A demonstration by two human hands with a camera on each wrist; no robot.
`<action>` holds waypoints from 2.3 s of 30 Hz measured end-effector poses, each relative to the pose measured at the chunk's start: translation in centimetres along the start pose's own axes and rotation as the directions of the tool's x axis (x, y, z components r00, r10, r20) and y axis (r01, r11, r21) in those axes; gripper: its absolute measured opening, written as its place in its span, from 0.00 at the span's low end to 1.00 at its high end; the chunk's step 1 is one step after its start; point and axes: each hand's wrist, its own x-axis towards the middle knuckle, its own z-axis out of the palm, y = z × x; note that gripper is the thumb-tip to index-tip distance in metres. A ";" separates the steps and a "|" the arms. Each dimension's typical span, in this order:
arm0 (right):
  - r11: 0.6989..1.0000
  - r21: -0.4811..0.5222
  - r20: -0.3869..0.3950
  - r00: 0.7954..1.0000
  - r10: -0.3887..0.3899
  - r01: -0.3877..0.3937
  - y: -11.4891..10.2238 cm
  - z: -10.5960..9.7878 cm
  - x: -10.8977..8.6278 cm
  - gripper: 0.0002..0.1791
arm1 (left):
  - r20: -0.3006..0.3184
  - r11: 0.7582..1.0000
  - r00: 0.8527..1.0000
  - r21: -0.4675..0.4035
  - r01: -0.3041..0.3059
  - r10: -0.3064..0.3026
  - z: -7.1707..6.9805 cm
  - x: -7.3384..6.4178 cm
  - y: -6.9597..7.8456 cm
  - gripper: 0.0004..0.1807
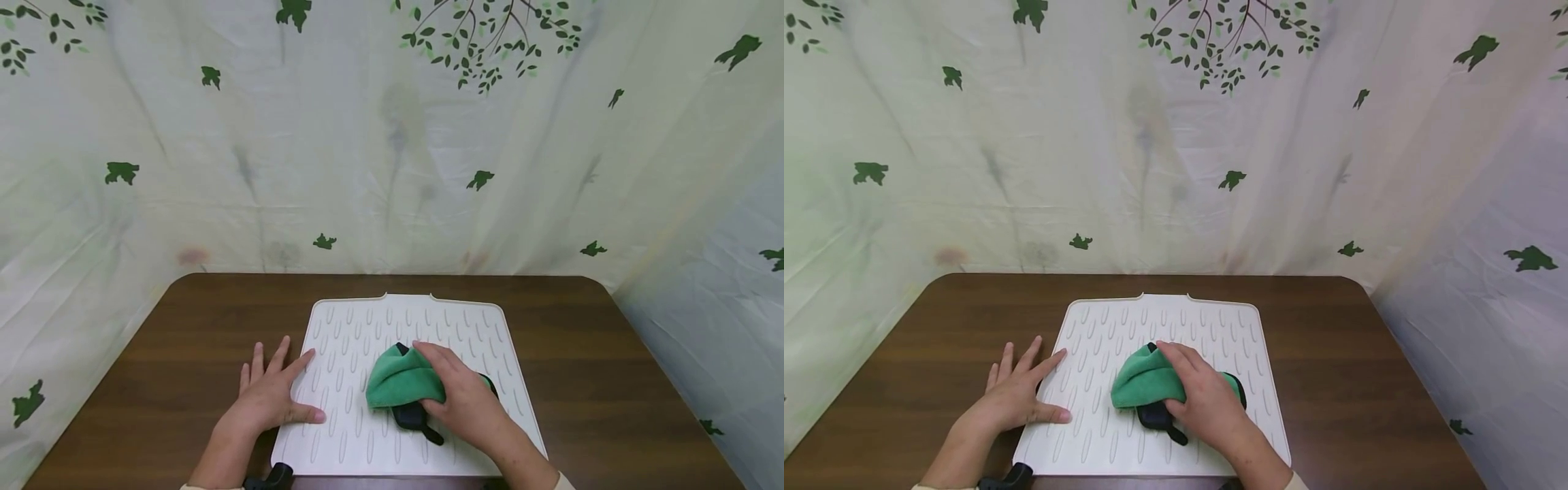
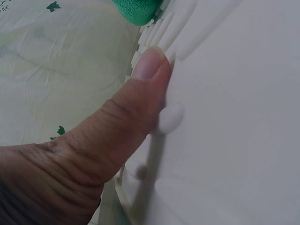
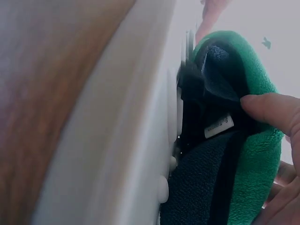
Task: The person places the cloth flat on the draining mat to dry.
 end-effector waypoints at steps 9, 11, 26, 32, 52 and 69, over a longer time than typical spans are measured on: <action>0.999 -0.034 0.083 0.997 0.004 -0.002 -0.4 -0.3 -0.1 0.47 | -0.013 1.000 1.000 0.013 -0.017 0.017 -0.2 0.0 0.3 0.70; 0.999 -0.033 0.122 0.992 0.010 -0.005 -0.5 -0.5 -0.1 0.45 | -0.014 1.000 1.000 0.014 -0.015 0.016 -0.2 0.1 0.3 0.70; 0.998 -0.006 0.342 0.937 0.062 -0.064 -1.1 -1.3 -0.5 0.44 | -0.010 1.000 1.000 -0.001 -0.019 0.019 0.0 -0.1 0.0 0.70; 0.995 0.032 0.314 0.946 0.078 -0.092 -0.6 -2.1 -0.4 0.44 | -0.006 1.000 1.000 -0.016 -0.026 0.026 -0.1 -0.2 0.0 0.69; 0.980 -0.004 0.076 0.977 0.199 -0.199 2.4 -6.3 0.1 0.40 | -0.006 0.999 0.999 -0.009 -0.039 0.039 -0.4 -0.3 0.5 0.68; 0.963 -0.037 -0.036 0.963 0.267 -0.269 3.8 -7.9 -0.1 0.41 | -0.164 0.979 0.967 -0.038 -0.201 0.192 -0.5 -0.9 1.5 0.53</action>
